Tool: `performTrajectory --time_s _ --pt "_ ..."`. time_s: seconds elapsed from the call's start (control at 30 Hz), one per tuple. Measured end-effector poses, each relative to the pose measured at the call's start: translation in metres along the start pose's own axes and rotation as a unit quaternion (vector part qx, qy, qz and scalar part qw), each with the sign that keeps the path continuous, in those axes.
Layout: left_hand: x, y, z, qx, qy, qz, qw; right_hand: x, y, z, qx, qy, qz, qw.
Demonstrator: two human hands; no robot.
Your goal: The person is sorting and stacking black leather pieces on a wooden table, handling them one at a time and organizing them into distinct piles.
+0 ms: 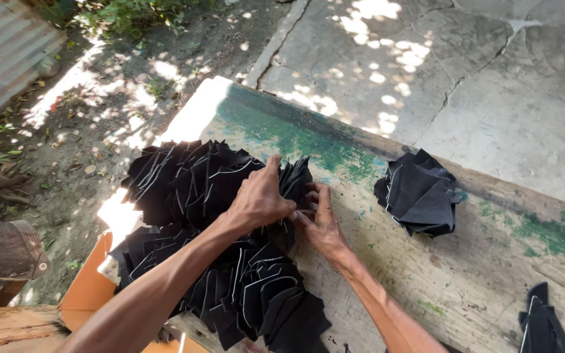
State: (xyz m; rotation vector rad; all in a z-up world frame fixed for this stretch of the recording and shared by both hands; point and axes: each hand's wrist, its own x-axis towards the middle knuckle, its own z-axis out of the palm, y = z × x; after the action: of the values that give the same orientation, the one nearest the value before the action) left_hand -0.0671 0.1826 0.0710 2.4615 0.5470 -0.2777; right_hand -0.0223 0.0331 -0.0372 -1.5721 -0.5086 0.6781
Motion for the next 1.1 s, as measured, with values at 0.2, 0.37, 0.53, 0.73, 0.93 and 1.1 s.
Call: performTrajectory --time_s 0.2,0.37,0.53,0.73,0.93,1.1 --pt "-0.051 0.055 -0.06 -0.123 0.087 0.083 0.985 -0.038 -0.098 -0.004 0.013 0.033 -0.075 0.997" --pt "-0.151 0.106 -0.037 -0.218 0.043 0.219 0.95 -0.181 -0.118 -0.06 -0.052 0.152 -0.13 0.978" --pt "-0.172 0.14 0.084 -0.266 -0.075 0.197 0.941 -0.275 -0.05 -0.116 -0.031 0.167 0.026 0.985" --pt "-0.197 0.125 0.179 -0.416 0.037 0.121 0.9 -0.319 0.023 -0.137 -0.035 0.179 0.001 0.983" --pt "-0.215 0.115 0.195 -0.53 0.04 0.07 0.844 -0.307 -0.008 -0.128 -0.001 0.212 0.09 0.973" --pt "-0.203 0.108 0.2 -0.511 0.023 0.09 0.854 -0.297 -0.023 -0.131 -0.002 0.198 0.079 0.977"
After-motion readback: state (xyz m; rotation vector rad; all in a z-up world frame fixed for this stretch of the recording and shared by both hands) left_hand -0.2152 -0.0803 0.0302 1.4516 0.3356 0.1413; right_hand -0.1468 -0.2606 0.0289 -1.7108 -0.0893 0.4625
